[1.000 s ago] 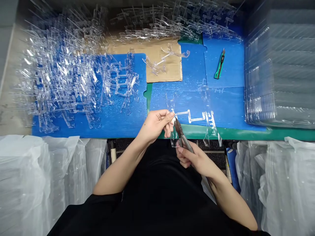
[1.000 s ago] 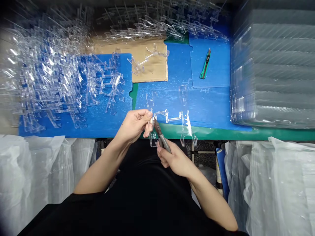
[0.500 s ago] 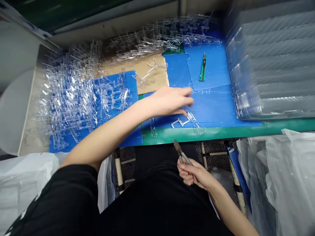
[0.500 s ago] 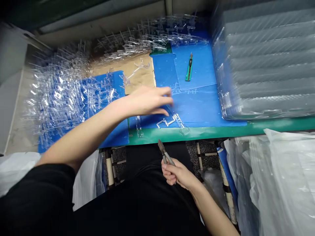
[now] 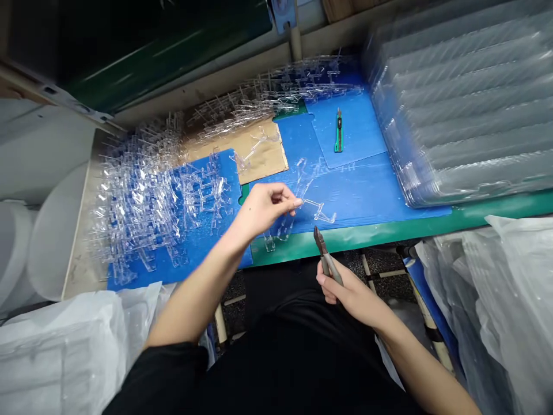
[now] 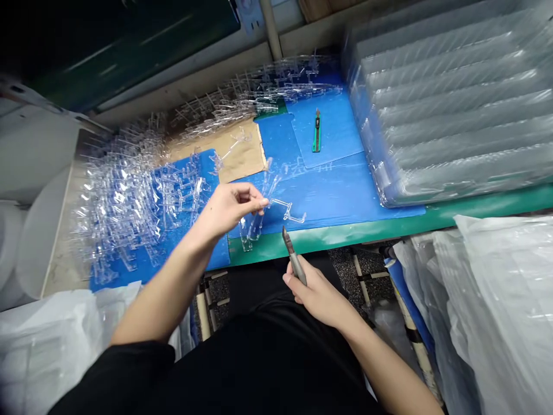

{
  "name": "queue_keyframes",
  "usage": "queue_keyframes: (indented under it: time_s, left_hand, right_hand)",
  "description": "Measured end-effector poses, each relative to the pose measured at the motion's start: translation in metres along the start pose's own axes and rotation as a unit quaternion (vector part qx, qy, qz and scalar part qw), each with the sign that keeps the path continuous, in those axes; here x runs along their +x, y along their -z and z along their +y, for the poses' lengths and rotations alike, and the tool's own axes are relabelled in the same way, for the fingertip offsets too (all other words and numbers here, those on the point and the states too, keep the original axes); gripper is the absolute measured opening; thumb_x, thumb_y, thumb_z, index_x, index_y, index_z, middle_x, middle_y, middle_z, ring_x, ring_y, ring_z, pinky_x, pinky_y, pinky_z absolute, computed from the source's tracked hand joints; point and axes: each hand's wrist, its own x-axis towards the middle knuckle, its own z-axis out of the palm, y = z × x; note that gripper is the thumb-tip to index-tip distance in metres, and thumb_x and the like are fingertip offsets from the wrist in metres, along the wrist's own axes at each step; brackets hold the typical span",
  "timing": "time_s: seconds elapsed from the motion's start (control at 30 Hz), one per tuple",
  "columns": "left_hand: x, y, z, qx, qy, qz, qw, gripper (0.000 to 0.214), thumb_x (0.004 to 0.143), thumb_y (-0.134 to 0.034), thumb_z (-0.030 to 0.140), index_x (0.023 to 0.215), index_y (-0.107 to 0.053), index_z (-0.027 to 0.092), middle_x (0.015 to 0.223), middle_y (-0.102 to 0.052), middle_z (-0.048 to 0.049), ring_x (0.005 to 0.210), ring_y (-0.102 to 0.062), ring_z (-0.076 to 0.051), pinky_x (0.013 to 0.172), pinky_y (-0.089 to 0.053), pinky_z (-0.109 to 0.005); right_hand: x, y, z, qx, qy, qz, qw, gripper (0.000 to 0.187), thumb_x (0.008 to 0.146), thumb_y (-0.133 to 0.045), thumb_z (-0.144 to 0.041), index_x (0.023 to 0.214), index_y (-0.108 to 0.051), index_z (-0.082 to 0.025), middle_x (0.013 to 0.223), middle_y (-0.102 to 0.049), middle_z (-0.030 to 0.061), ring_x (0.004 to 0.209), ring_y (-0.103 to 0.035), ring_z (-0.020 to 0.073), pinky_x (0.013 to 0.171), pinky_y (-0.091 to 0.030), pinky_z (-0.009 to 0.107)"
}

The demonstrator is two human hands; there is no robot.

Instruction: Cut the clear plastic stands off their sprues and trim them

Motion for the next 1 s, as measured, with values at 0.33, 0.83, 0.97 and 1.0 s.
queue_keyframes:
  time_s: [0.33,0.83,0.97,1.0]
  left_hand:
    - [-0.061,-0.041,-0.050,-0.273,0.046,0.162,0.947,0.044,0.080,-0.094,0.057,0.079,-0.070,0.019,0.070,-0.069,0.0011,0.066,-0.065,-0.011,0.076,-0.056,-0.025]
    - [-0.075,-0.040,-0.065,-0.327,0.018,0.181,0.927,0.034,0.085,-0.093,0.046,0.081,-0.073,0.019,0.070,-0.070,0.0019,0.066,-0.068,-0.010,0.074,-0.054,-0.022]
    - [-0.077,-0.039,-0.064,-0.323,0.014,0.181,0.929,0.033,0.087,-0.092,0.045,0.082,-0.073,0.019,0.070,-0.070,0.0017,0.066,-0.068,-0.010,0.075,-0.054,-0.022]
    - [-0.077,-0.039,-0.063,-0.321,0.014,0.183,0.929,0.034,0.086,-0.092,0.046,0.082,-0.073,0.019,0.070,-0.069,0.0017,0.066,-0.068,-0.010,0.075,-0.054,-0.023]
  right_hand:
    - [0.015,-0.024,-0.035,-0.175,0.000,-0.013,0.985,0.028,0.112,-0.054,-0.052,0.106,-0.052,-0.025,0.087,-0.049,-0.0027,0.078,-0.046,0.0166,0.074,-0.042,0.030]
    - [0.018,-0.040,-0.027,-0.132,-0.034,-0.010,0.991,0.031,0.112,-0.054,-0.056,0.110,-0.053,-0.025,0.094,-0.050,-0.0015,0.078,-0.042,0.0153,0.074,-0.042,0.030]
    - [0.018,-0.041,-0.026,-0.126,-0.034,-0.013,0.991,0.032,0.112,-0.055,-0.056,0.109,-0.053,-0.024,0.094,-0.050,-0.0011,0.078,-0.041,0.0155,0.073,-0.041,0.030]
    - [0.018,-0.041,-0.025,-0.123,-0.033,-0.013,0.992,0.032,0.112,-0.055,-0.056,0.109,-0.053,-0.024,0.094,-0.049,-0.0011,0.078,-0.041,0.0154,0.072,-0.041,0.030]
